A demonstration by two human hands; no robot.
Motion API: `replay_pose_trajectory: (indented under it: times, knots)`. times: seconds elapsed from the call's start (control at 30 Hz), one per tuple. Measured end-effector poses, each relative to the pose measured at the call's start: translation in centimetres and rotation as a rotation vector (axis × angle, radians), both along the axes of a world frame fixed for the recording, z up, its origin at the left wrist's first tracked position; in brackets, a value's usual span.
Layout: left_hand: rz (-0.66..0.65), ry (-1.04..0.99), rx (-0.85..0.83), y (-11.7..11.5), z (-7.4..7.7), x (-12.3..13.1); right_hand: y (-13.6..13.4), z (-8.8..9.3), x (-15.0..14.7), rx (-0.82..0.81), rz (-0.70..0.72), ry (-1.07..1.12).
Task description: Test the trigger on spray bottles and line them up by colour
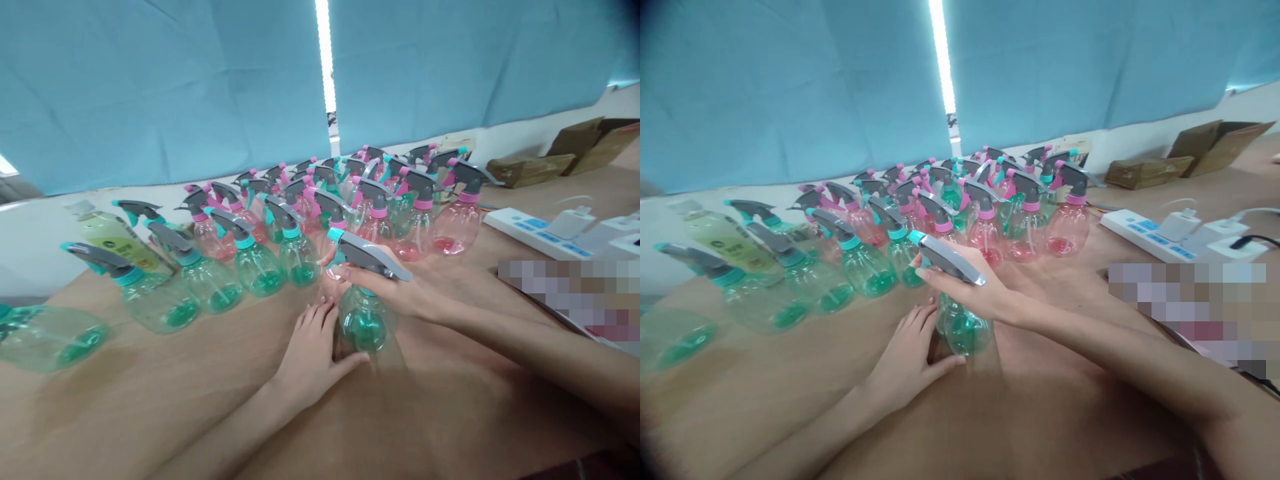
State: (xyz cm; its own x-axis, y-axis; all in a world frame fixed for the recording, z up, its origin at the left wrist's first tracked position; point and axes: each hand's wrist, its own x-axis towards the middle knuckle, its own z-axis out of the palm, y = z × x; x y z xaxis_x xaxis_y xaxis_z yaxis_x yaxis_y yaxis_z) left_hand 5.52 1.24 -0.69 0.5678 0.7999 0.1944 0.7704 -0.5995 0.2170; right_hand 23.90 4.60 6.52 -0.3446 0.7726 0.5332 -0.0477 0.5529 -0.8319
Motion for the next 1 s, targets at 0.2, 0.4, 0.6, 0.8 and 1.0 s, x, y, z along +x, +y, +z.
replay_pose_trajectory:
  times: [0.2,0.4,0.6,0.8,1.0]
  knots:
    - [-0.006,-0.002,0.008,0.05,-0.12,-0.04,0.31,-0.25,0.01,0.01,0.035,0.015]
    - [-0.008,0.008,0.011,0.03,-0.11,-0.06,0.42,-0.28,0.03,0.07,0.026,0.003]
    - [-0.015,-0.003,0.015,0.01,-0.17,-0.06,0.11,-0.02,-0.01,0.05,-0.035,-0.035]
    - [-0.022,-0.008,0.021,0.07,-0.14,-0.05,-0.26,0.26,0.0,0.006,-0.104,-0.084]
    - [-0.012,0.01,0.01,-0.02,0.07,0.05,0.0,0.03,0.0,0.048,-0.149,-0.092]
